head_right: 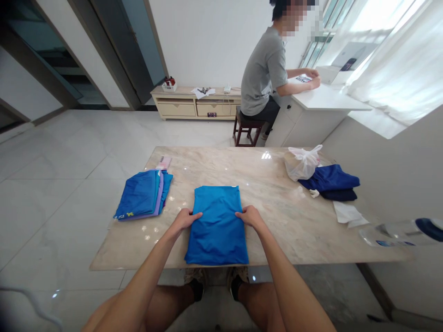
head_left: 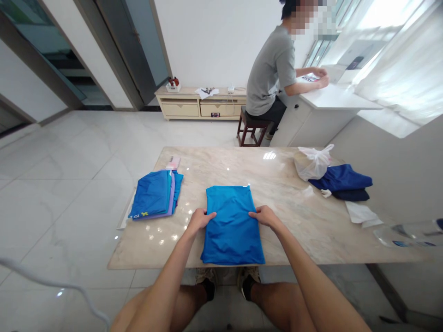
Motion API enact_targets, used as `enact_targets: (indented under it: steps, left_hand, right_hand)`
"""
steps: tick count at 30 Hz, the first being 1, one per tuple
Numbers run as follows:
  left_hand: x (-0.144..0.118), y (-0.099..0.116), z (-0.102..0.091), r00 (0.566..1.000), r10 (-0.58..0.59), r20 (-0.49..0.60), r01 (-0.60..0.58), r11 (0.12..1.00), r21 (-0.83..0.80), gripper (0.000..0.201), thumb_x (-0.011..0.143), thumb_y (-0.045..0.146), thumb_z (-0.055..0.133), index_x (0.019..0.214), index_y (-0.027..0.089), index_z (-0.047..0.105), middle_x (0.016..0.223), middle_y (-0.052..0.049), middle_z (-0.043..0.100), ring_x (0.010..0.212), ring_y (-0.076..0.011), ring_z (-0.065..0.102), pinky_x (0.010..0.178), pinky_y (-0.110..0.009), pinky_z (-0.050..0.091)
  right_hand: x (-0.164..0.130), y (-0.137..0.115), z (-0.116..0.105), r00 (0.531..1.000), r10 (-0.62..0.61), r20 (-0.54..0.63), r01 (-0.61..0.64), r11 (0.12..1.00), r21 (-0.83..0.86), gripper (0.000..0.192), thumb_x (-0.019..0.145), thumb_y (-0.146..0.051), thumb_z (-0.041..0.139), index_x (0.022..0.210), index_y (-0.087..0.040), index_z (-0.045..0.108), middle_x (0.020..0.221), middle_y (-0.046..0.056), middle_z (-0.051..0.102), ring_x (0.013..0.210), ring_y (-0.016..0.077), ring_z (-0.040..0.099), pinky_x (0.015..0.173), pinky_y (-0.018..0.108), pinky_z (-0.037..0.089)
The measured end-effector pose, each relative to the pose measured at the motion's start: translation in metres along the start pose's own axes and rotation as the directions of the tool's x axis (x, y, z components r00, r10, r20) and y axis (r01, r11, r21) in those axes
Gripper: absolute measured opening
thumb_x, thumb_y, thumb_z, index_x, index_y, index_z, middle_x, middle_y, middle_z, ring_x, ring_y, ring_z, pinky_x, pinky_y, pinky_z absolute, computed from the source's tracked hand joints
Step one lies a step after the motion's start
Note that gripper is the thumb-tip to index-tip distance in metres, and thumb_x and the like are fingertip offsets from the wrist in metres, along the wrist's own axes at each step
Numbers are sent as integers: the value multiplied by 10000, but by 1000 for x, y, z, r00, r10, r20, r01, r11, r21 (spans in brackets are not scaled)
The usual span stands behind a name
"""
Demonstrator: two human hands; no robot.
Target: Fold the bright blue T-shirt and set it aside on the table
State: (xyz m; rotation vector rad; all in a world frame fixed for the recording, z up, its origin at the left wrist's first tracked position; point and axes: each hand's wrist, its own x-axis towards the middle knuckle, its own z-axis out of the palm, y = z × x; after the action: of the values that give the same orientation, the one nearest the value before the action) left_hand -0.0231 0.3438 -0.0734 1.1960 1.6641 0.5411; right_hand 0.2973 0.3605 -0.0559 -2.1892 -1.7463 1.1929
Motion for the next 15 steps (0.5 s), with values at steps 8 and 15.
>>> enact_targets:
  steps: [8,15]
  left_hand:
    - [-51,70,-45,950,268,-162,-306,902,-306,521,744,668,849,860,162,809,868,-67,802,870,-253,712,795,-329,546]
    - [-78,93,-51,877,241,-415,-422,800,-427,569,752,675,885,988,158,858,1004,-104,840,961,-275,741,868,-357,601]
  right_hand:
    - [-49,-28,-48,908,-259,-331,384,829,406,509,853,-702,750,778,-198,756,749,43,750,776,240,676,711,322,507]
    - [-81,-76,-57,825,-153,-544,516,596,615,643,740,-814,874,916,-197,824,874,80,816,829,252,716,793,375,591]
